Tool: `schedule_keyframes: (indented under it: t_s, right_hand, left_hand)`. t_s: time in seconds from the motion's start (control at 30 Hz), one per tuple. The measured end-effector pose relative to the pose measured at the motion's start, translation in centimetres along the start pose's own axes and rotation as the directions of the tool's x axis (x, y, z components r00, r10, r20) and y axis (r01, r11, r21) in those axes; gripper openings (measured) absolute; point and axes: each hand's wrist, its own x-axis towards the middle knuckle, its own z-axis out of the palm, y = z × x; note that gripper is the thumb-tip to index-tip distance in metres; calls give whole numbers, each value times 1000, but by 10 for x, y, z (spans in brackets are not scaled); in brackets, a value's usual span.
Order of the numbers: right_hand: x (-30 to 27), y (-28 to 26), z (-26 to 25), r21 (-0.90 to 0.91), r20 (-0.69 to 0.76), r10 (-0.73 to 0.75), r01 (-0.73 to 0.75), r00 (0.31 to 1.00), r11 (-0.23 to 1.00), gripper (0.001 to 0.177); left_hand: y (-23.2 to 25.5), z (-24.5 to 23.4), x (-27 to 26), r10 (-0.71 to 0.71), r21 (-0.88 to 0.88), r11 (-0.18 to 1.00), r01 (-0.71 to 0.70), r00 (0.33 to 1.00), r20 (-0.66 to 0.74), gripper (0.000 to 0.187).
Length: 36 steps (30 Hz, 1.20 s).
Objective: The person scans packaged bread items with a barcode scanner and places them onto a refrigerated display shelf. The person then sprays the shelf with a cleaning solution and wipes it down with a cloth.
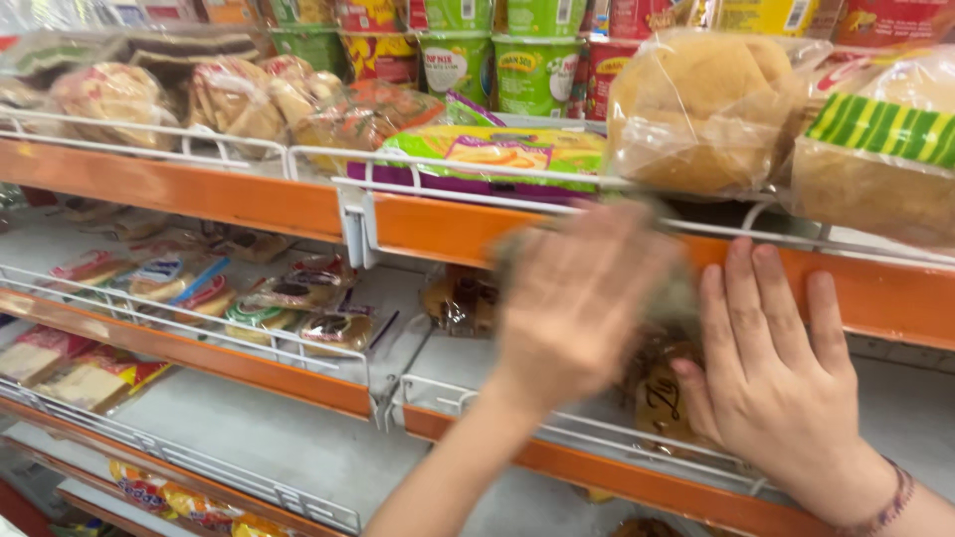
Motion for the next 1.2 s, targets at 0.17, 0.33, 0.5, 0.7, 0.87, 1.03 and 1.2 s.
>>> schedule_keyframes:
  t_s: [0.17, 0.33, 0.5, 0.7, 0.87, 1.03, 1.2]
  right_hand:
    - [-1, -2, 0, -39, 16, 17, -17, 1000, 999, 70]
    - [0, 0, -2, -8, 2, 5, -5, 1000, 1000, 67]
    - [5, 2, -7, 75, -58, -4, 8, 998, 997, 66]
    - [-11, 21, -15, 416, -106, -39, 80, 994, 906, 67]
    - [-60, 55, -25, 397, -145, 30, 30, 989, 917, 69]
    - [-114, 107, -28, 333, -96, 121, -83, 988, 939, 70]
    - [-163, 160, -33, 277, -51, 217, -195, 975, 941, 70]
  left_hand:
    - [-20, -4, 0, 136, 57, 989, -137, 990, 25, 49]
    - [-74, -15, -28, -135, 13, 990, 137, 985, -111, 48]
    - [-74, -22, -37, -310, -19, 951, 310, 941, -139, 51]
    - [6, 6, -13, -44, -26, 999, 47, 996, 80, 50]
    - [72, 30, 20, 148, 42, 988, -150, 988, 47, 48]
    - [133, 55, 46, 243, 9, 970, -244, 968, 61, 50]
    - [203, 85, 70, 287, 8, 958, -288, 956, 67, 51]
